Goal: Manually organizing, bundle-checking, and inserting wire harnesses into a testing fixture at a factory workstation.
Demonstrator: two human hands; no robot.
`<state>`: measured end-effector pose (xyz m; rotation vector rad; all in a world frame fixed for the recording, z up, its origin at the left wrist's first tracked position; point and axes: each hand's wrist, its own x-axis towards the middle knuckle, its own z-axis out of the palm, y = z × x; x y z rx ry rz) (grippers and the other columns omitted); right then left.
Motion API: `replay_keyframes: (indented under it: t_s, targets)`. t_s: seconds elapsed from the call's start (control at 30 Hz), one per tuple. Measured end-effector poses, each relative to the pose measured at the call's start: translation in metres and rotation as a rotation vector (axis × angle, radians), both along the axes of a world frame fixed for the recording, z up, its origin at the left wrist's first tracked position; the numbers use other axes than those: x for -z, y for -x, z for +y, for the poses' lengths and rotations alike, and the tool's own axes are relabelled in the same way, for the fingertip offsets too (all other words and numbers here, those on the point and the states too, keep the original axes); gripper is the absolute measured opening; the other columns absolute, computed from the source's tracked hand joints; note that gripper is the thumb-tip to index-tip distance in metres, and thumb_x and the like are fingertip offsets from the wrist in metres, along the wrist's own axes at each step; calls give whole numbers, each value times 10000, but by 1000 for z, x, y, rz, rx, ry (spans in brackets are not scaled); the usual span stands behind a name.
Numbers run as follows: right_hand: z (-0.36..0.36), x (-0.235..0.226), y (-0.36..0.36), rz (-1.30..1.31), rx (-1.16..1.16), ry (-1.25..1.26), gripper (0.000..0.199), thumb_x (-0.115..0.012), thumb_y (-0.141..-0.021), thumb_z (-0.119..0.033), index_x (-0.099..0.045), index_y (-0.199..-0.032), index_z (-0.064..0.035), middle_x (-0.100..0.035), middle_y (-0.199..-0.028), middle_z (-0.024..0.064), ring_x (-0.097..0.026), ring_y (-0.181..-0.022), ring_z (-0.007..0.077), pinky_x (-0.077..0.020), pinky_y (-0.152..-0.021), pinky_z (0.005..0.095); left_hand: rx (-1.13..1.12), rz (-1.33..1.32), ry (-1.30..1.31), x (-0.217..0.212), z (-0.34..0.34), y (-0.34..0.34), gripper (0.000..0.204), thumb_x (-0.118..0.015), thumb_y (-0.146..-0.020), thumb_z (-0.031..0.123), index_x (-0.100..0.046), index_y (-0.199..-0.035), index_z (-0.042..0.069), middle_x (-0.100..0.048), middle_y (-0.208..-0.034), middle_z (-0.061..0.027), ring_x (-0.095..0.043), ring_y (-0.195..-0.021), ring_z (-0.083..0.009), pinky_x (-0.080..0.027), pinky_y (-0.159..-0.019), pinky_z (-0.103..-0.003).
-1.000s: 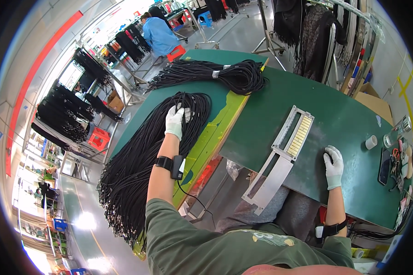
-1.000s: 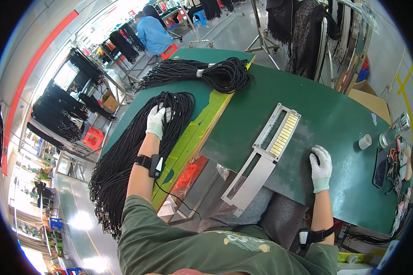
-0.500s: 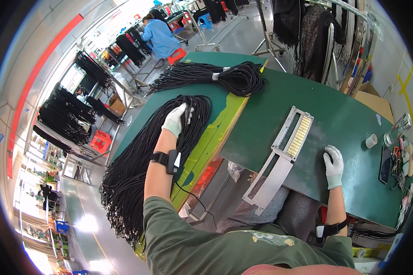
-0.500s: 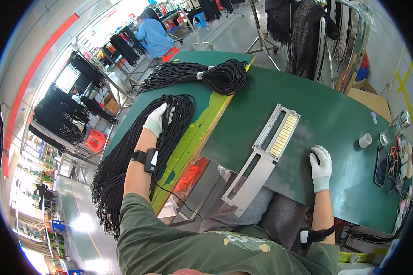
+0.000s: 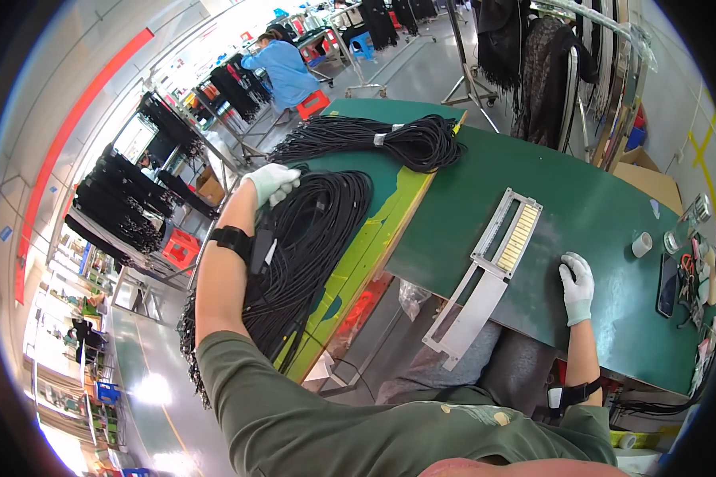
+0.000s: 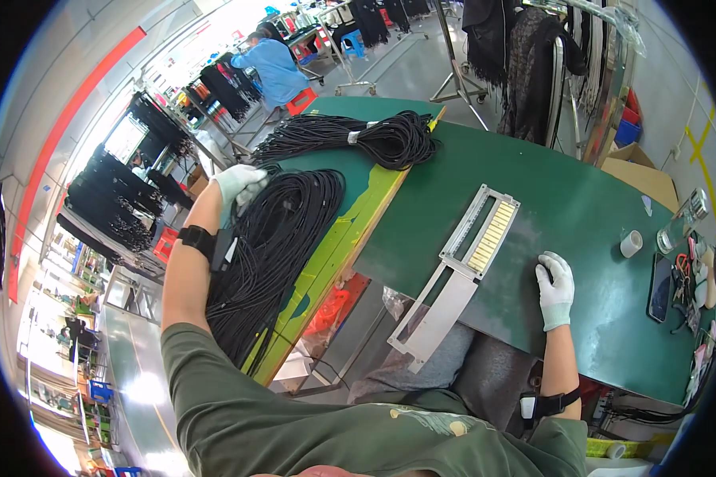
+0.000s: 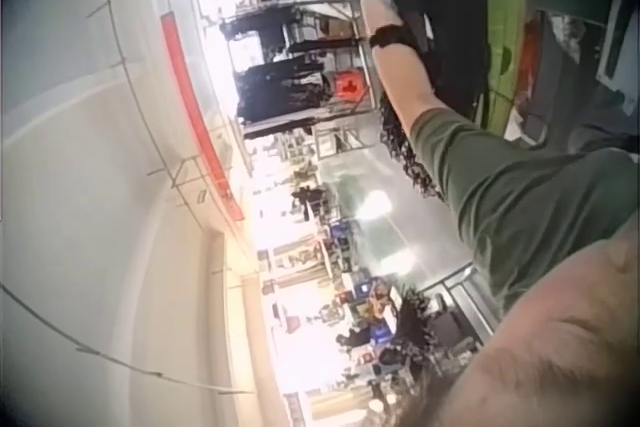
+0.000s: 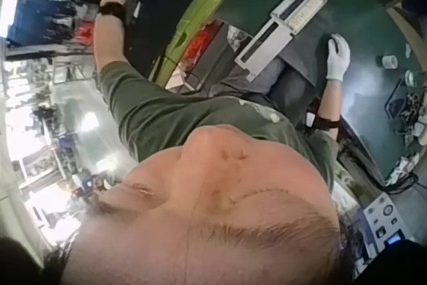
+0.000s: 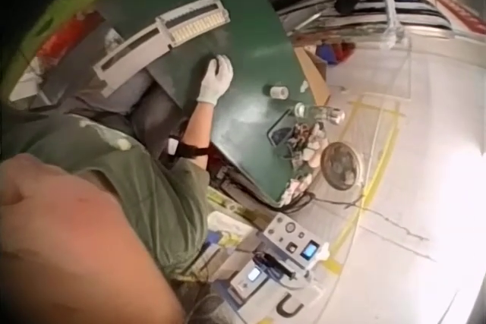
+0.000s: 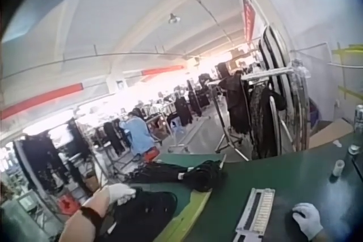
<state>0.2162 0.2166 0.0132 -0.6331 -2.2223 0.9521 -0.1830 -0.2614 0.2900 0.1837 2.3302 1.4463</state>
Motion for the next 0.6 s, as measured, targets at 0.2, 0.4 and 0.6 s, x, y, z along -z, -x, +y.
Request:
replay_keyframes:
  t_s: [0.2,0.4,0.6]
  targets:
    - [12,16,3,103,-24,48,209,-630,-894,-132,-682,-1046,0,-662,-1136,110,-610,-1068,224,-471,-945,332,-85,-37,-139,33,-7,-8,217,-573,-942,309,-539,-871,107,-392,-601,60,-353,-445,-64,-253,-397,-229]
    - [-31,-82,37,243,-410,694,319,-575,-968,-233,-633,-1142,28,-675,-1080,97,-634,-1012,171,-503,-917,317,0,107,-276,30,8,-61,187,-605,-937,263,-510,-869,117,-388,-576,52,-366,-421,-76,-275,-371,-268]
    - [-185,-170,163,-150,-902,996,490,-608,-930,-421,-644,-1110,34,-679,-1078,135,-664,-942,244,-515,-879,371,143,880,296,95,68,-151,277,-623,-911,297,-500,-930,50,-545,-615,-124,-567,-534,-273,-464,-522,-384]
